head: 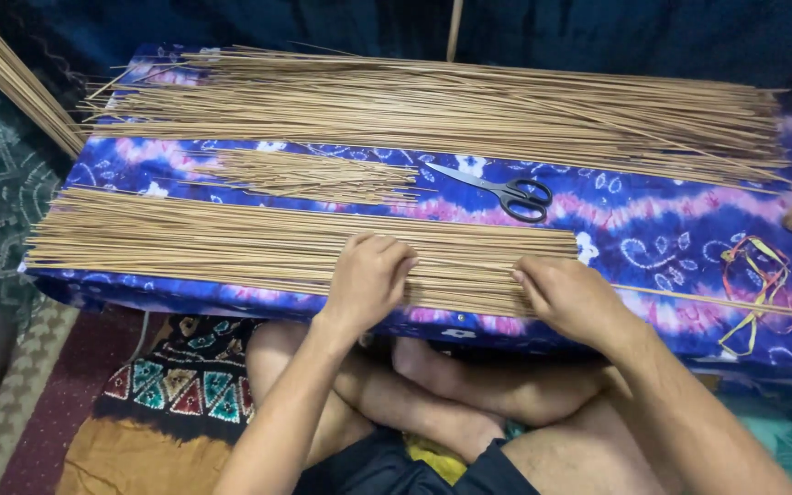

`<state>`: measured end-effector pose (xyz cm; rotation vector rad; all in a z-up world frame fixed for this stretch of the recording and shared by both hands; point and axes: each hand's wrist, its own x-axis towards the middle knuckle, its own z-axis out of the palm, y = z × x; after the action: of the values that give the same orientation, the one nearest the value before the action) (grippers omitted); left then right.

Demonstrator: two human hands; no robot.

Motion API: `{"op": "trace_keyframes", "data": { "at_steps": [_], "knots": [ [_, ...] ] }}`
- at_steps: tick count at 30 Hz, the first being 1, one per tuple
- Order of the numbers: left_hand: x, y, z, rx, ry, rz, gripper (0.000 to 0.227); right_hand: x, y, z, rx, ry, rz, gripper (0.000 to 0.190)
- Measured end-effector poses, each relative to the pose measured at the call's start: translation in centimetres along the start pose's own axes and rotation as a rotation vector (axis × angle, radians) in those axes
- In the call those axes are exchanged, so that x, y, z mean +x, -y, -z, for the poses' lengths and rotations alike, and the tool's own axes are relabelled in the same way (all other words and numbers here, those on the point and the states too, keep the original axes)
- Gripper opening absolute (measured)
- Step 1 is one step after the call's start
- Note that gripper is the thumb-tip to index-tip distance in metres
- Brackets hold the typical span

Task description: A person is sorting and trimming thin wooden rods on a table to prepare them for bundling.

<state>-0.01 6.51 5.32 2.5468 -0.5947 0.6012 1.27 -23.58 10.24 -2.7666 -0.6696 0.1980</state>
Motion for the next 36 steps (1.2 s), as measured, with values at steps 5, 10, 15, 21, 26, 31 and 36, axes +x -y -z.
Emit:
{"op": "trace_keyframes", "data": {
  "at_steps": [5, 10, 15, 21, 26, 31, 36],
  "knots": [
    [-0.3, 0.8, 0.9, 0.039, 0.024, 0.023, 0.004, -0.1, -1.3, -0.2, -0.043, -0.018, -0.038, 0.023],
    [0.9, -3.8, -0.5, -0.014, 0.026, -0.073, 0.009, 1.0, 1.0, -2.2, -0.041, -0.057, 0.050, 0.021],
    [1.5, -4.7, -1.7, -0.010, -0.027, -0.123, 0.005, 1.5, 2.2, -2.5, -0.058, -0.057, 0.093, 0.024],
    [-0.2, 1.0, 0.5, 0.109, 0.029, -0.003, 0.003, -0.1, -3.0, -1.0, -0.077, -0.090, 0.025, 0.024],
    [-0.3, 1.0, 0.8, 0.095, 0.017, 0.012, 0.004, -0.6, -3.1, -0.8, -0.123, -0.156, -0.011, 0.023],
    [1.1, -3.4, -0.9, 0.027, 0.043, -0.062, 0.007, 0.3, 0.0, -2.6, -0.105, -0.183, 0.056, 0.020],
    [1.8, -2.8, -1.6, 0.051, 0.046, -0.080, 0.004, -0.3, -1.2, -2.1, 0.009, -0.180, 0.073, 0.020]
  ]
}}
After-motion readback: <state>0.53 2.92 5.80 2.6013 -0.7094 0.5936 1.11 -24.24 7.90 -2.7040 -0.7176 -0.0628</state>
